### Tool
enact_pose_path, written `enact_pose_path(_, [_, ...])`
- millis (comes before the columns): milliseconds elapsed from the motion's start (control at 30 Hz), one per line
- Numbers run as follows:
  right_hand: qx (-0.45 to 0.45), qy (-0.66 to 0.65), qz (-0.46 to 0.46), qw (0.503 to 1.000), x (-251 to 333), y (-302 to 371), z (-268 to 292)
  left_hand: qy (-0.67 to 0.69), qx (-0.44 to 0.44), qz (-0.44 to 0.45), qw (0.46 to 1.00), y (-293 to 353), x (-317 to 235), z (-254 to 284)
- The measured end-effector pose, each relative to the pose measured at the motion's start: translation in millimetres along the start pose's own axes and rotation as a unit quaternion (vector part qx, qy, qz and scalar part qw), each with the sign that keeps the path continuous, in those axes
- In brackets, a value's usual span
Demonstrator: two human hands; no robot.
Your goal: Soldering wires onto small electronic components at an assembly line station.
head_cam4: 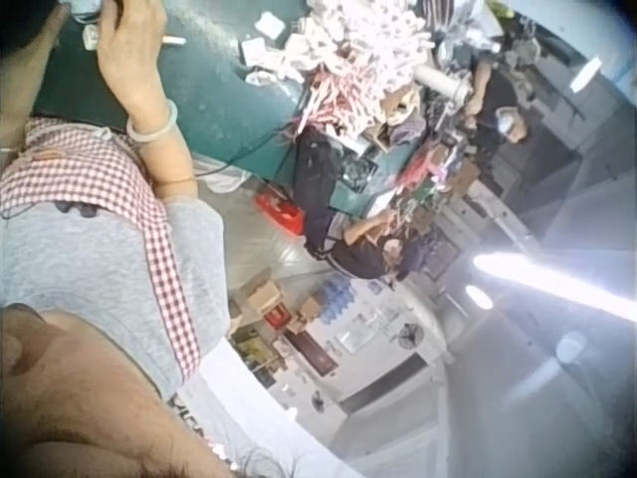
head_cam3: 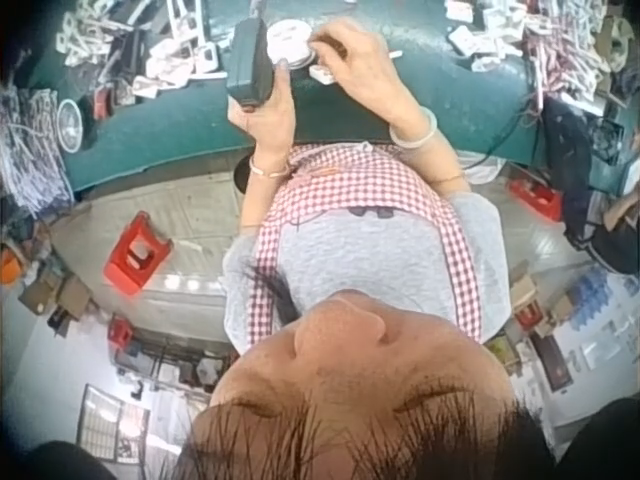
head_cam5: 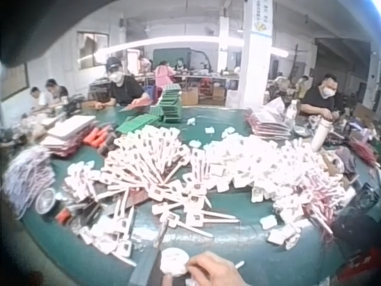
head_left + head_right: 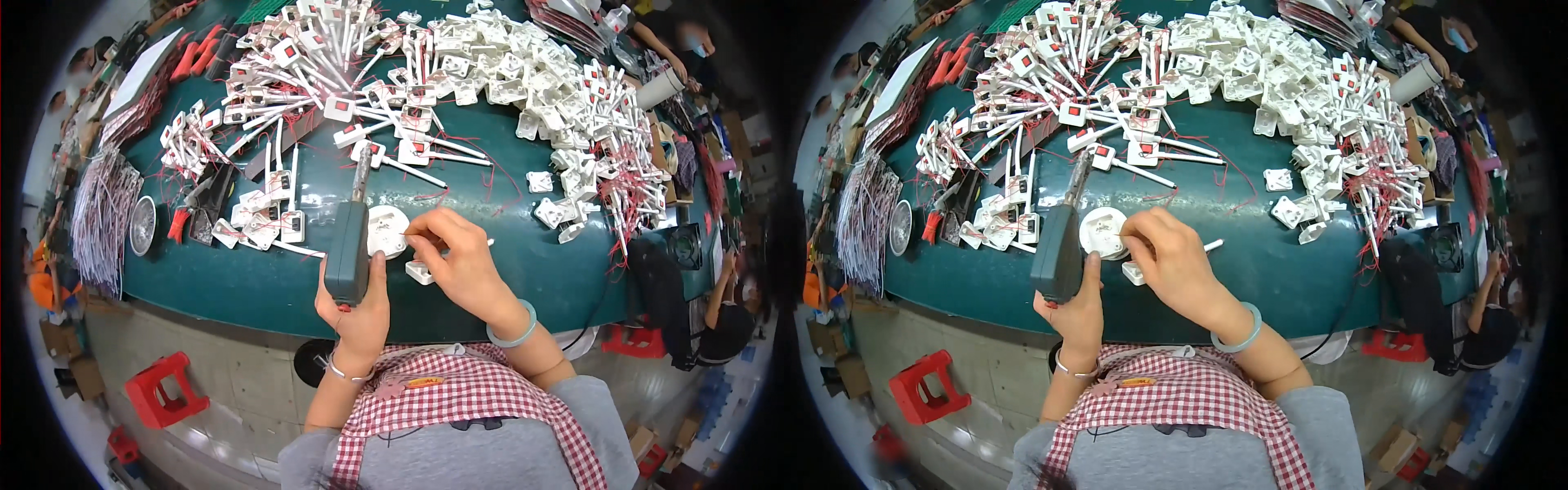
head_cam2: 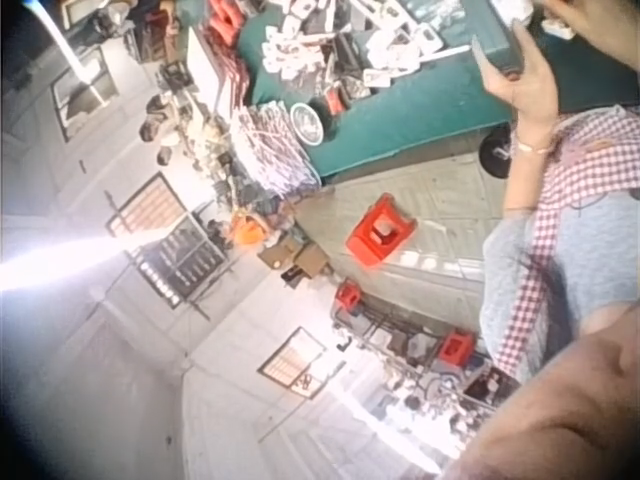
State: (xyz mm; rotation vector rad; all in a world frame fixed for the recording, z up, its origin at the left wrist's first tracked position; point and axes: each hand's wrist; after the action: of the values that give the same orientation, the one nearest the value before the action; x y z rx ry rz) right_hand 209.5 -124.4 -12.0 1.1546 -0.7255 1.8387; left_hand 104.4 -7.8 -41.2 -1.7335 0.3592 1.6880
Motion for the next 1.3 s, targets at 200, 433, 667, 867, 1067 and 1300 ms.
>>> enact_pose_path(200, [0.009, 0.034, -0.006, 0.999, 6, -14, -4, -0.047, -0.001, -0.079, 0.996, -13, 2, -6])
enact_pose_path(433, [0.027, 0.091, -0.022, 0.995, 16, -18, -4, -0.062, 0.027, -0.072, 0.995, -14, 3, -4])
enact_pose_path(667, [-0.022, 0.108, 0.006, 0.994, 15, -15, -13, -0.052, 0.032, -0.078, 0.995, -15, 5, -1])
enact_pose_path(867, [-0.038, 0.081, 0.001, 0.996, 15, -13, -19, -0.051, 0.025, -0.057, 0.997, -7, 1, 14])
enact_pose_path(1067, [-0.047, 0.048, 0.007, 0.998, 12, -12, -23, -0.064, 0.047, 0.018, 0.997, 12, -18, 43])
enact_pose_path(1300, [-0.063, 0.052, 0.036, 0.996, 12, -10, -26, -0.056, 0.102, 0.016, 0.993, 36, -17, 79])
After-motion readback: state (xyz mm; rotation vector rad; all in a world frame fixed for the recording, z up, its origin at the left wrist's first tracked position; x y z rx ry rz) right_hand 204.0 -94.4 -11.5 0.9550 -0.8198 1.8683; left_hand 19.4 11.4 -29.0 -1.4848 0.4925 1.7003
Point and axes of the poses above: each hand's wrist, its own y-axis away from the middle knuckle, its own z-axis out of the back of the hand, x = y × z, and after that the axes turned 11 degrees about -z, right-handed
